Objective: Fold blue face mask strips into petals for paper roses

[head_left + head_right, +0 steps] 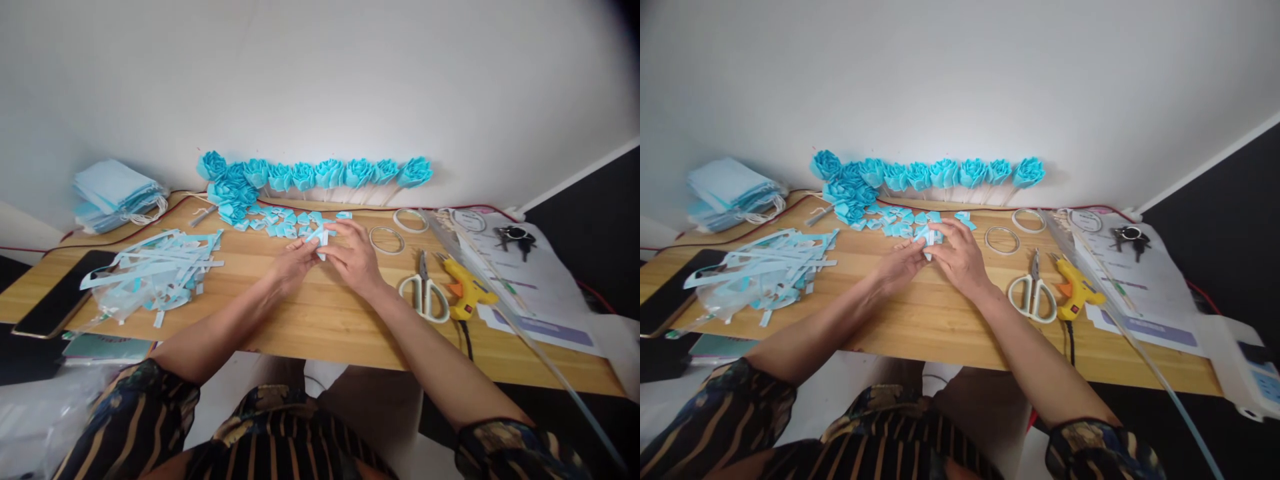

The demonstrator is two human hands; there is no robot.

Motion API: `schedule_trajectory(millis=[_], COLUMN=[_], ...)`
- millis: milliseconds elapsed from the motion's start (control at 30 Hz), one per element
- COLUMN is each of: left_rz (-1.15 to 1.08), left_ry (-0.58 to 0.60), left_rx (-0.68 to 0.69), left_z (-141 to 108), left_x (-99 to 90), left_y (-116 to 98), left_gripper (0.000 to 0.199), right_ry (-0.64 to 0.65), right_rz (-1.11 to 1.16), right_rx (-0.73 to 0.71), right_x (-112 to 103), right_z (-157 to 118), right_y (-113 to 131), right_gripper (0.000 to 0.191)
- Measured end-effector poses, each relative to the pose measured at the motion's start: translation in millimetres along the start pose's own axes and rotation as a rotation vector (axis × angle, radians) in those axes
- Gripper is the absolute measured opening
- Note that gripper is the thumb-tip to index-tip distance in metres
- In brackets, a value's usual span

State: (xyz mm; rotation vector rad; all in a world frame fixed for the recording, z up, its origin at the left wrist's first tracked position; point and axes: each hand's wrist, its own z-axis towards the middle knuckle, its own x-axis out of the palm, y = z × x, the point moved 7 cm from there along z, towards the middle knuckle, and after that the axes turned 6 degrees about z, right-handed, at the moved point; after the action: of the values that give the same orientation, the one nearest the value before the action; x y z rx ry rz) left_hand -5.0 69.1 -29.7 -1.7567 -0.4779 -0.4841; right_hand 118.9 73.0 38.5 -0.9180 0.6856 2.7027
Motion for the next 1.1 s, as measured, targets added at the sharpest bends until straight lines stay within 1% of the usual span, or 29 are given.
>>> schedule_trajectory(millis=[167,300,433,533,600,700,933,1000,1100], left_rz=[-0.049,-0.070,-0.029,-0.014,-0.007,0.002,0.051,0.052,0.050], left_ry=[-0.012,-0.010,-0.015,-0.032,-0.054,-0.078,-0.075,-0.081,-0.072], left_rx=[0.009,0.024,0.039,0.020,0.003,-0.006,0.016,0.017,0.011], left_z=[-2,-3,-2,0,0,0,1,1,1], left_x=[0.8,2.9,0.7,-2.2,-3.9,-5.3,-7.3,-8.0,-6.3], left_y=[1,1,1,3,4,5,5,5,6], left_gripper=[0.023,0.027,0.025,0.025,0.025,0.026,0.029,0.030,0.031], right_ry=[-0.097,-0.135,-0.163,-0.173,-0.171,-0.164,-0.150,-0.157,-0.143], right_rz=[0.152,0.325,0.458,0.563,0.603,0.622,0.643,0.674,0.729], right_rx=[0.157,0.303,0.448,0.524,0.551,0.554,0.612,0.632,0.655], right_x=[0,5,9,13,14,14,16,17,19], right_z=[-1,-6,-11,-14,-14,-13,-14,-16,-18], right_y=[-5,-11,-21,-26,-28,-28,-30,-32,-35], right_gripper=[0.012,0.008,0.013,0.018,0.019,0.018,0.019,0.023,0.036])
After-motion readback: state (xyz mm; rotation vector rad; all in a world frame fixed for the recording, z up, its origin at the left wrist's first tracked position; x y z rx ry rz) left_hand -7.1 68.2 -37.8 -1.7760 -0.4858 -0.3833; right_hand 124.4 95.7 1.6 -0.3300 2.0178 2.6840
